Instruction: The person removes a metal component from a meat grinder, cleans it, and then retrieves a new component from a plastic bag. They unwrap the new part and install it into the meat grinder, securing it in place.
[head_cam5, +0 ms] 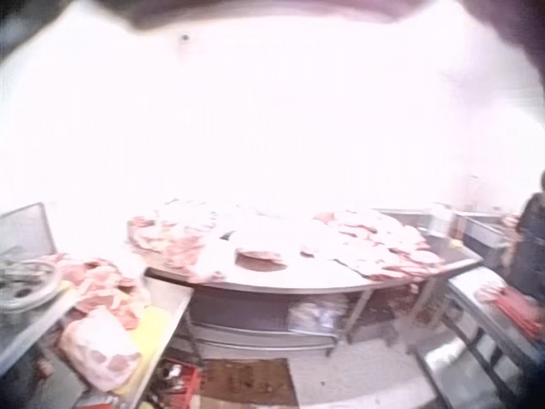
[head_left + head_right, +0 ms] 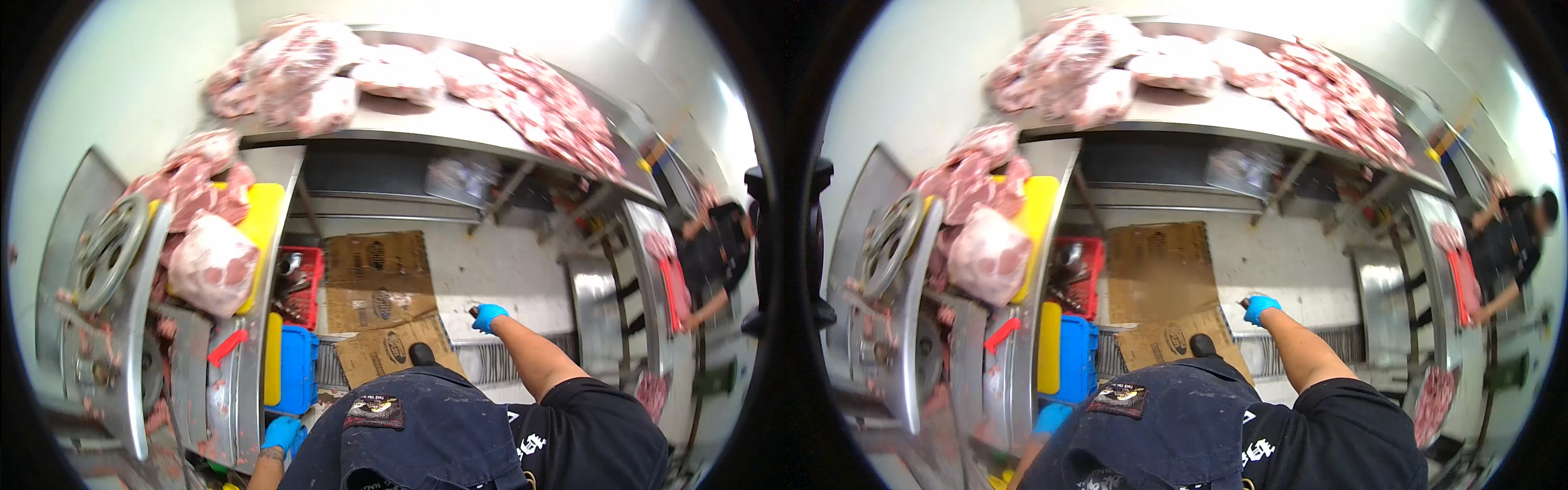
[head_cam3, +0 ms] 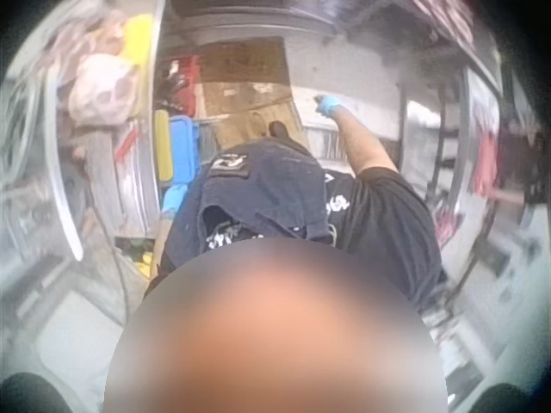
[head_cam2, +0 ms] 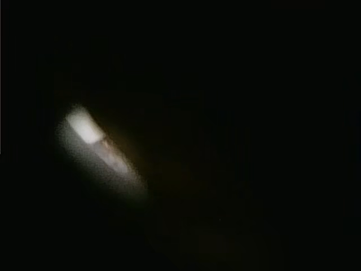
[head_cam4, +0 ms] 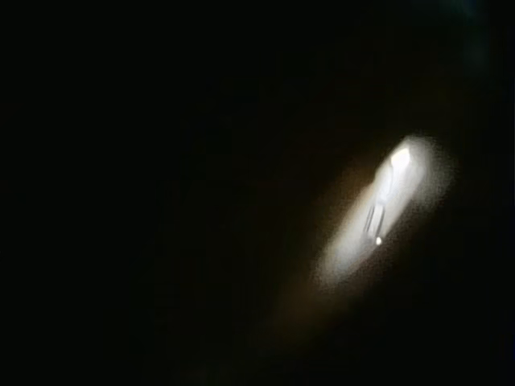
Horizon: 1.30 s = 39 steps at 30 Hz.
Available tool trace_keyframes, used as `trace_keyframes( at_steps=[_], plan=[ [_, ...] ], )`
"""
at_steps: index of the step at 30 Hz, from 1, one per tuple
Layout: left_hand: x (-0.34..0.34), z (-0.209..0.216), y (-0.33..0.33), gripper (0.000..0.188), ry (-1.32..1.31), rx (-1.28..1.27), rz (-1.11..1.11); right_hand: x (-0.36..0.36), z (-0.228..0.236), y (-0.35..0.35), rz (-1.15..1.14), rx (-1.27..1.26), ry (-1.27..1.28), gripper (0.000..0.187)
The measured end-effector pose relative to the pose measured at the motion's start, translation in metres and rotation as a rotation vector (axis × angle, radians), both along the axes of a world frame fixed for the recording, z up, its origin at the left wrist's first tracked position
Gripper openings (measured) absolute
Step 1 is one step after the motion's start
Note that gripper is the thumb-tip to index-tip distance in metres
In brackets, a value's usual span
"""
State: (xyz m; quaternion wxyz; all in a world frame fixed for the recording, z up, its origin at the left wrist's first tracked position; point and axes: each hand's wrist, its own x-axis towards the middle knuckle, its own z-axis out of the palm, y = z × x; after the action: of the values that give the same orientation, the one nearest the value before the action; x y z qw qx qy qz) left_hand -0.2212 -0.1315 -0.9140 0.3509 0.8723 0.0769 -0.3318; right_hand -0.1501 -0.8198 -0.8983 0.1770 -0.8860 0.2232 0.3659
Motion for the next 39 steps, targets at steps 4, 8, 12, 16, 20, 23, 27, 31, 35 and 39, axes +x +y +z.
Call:
trace_keyframes(
  at_steps=[4,8,12,16,20,23,27,31,35,39],
  plan=[
    [0.087,0.048,-0.061,0.031,0.117,0.053,-0.139,-0.115,0.012,0.013,-0.012,-0.117,0.097,0.040],
    [0.119,0.062,-0.108,0.025,0.027,0.121,-0.404,-0.241,0.006,-0.016,-0.295,-0.115,0.249,0.040],
    [0.126,0.044,-0.119,0.037,-0.069,0.311,-0.696,-0.359,-0.011,-0.053,-0.605,-0.095,0.332,0.036],
    [0.127,0.001,-0.110,0.046,-0.129,0.495,-0.914,-0.424,-0.025,-0.072,-0.753,-0.085,0.333,0.030],
    [0.121,-0.028,-0.134,0.044,-0.022,0.697,-1.016,-0.458,-0.026,-0.078,-0.751,0.024,0.205,0.028],
    [0.110,-0.017,-0.192,0.044,-0.024,0.722,-1.046,-0.492,-0.031,-0.087,-0.779,0.119,0.110,0.030],
    [0.086,0.022,-0.305,0.046,-0.112,0.604,-0.998,-0.564,-0.053,-0.115,-0.670,0.000,0.240,0.036],
    [0.057,0.059,-0.383,0.042,-0.325,0.364,-1.012,-0.639,-0.069,-0.157,-1.052,0.108,0.357,0.035],
    [0.038,0.076,-0.390,0.038,-0.308,0.304,-0.978,-0.655,-0.073,-0.191,-1.195,0.057,0.381,0.034],
    [0.049,0.054,-0.334,0.037,-0.181,0.429,-0.941,-0.610,-0.075,-0.196,-1.203,0.146,0.134,0.039]
  ],
)
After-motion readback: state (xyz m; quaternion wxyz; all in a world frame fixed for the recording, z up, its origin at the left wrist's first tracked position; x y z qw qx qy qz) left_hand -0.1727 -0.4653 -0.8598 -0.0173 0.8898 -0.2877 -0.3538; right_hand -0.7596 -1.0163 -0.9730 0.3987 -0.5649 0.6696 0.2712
